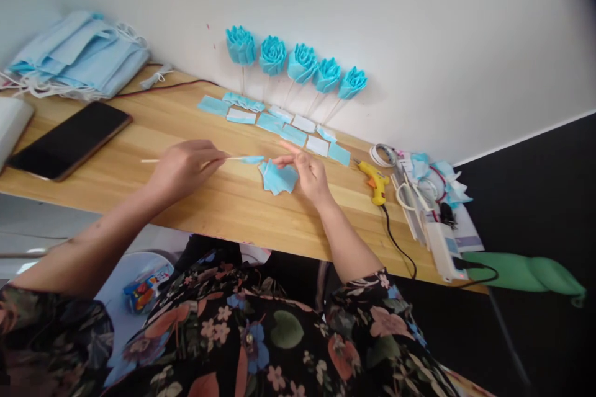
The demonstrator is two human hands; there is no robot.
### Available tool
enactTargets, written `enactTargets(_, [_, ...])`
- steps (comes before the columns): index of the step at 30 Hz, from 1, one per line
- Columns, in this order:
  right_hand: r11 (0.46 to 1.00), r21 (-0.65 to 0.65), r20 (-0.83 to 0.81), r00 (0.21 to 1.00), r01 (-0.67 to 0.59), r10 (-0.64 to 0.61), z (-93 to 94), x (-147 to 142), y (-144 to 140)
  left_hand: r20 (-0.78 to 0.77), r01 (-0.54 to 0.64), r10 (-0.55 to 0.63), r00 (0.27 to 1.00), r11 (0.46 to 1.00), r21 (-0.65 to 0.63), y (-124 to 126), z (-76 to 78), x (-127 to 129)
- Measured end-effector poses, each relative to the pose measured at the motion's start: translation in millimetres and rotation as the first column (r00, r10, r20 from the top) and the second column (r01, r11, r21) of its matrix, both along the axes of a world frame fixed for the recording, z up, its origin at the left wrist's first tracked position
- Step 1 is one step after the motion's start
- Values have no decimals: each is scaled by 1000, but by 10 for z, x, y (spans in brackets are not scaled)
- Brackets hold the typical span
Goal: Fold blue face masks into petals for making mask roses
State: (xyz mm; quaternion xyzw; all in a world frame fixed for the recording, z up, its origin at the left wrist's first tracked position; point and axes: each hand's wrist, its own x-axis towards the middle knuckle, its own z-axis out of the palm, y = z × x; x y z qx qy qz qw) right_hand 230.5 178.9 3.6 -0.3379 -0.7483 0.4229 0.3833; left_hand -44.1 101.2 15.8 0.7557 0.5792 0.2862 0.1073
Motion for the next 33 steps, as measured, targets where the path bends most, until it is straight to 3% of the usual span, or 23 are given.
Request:
enactTargets(6, [976, 104, 235, 949, 192, -211, 30, 155, 155, -170, -197, 184, 968, 978, -66, -132, -111, -646])
enactTargets(10, [959, 189, 361, 894, 211, -267, 27, 196, 204, -141, -205, 189, 972, 972, -112, -212, -129, -780])
enactTargets(20, [980, 198, 581, 804, 6, -123, -30, 214, 254, -168, -109, 86, 982, 985, -131, -322, -196, -861])
enactTargets(23, [986, 168, 625, 775, -20, -90, -34, 215, 264, -188, -156, 128, 974, 977, -144, -406, -177, -900])
enactTargets(27, [989, 141, 661, 748, -39, -65, -57, 202, 261, -115, -271, 261, 959, 959, -83, -431, -12, -728])
enactTargets(31, [988, 146, 640, 766, -53, -54, -73, 179, 245, 228, -104, 113, 967, 993, -53, -204, 164, -237])
enactTargets(33, [984, 160, 610, 791, -80, -35, -70, 174, 245, 261, 21, -4, 965, 998, -64, 9, 199, 52])
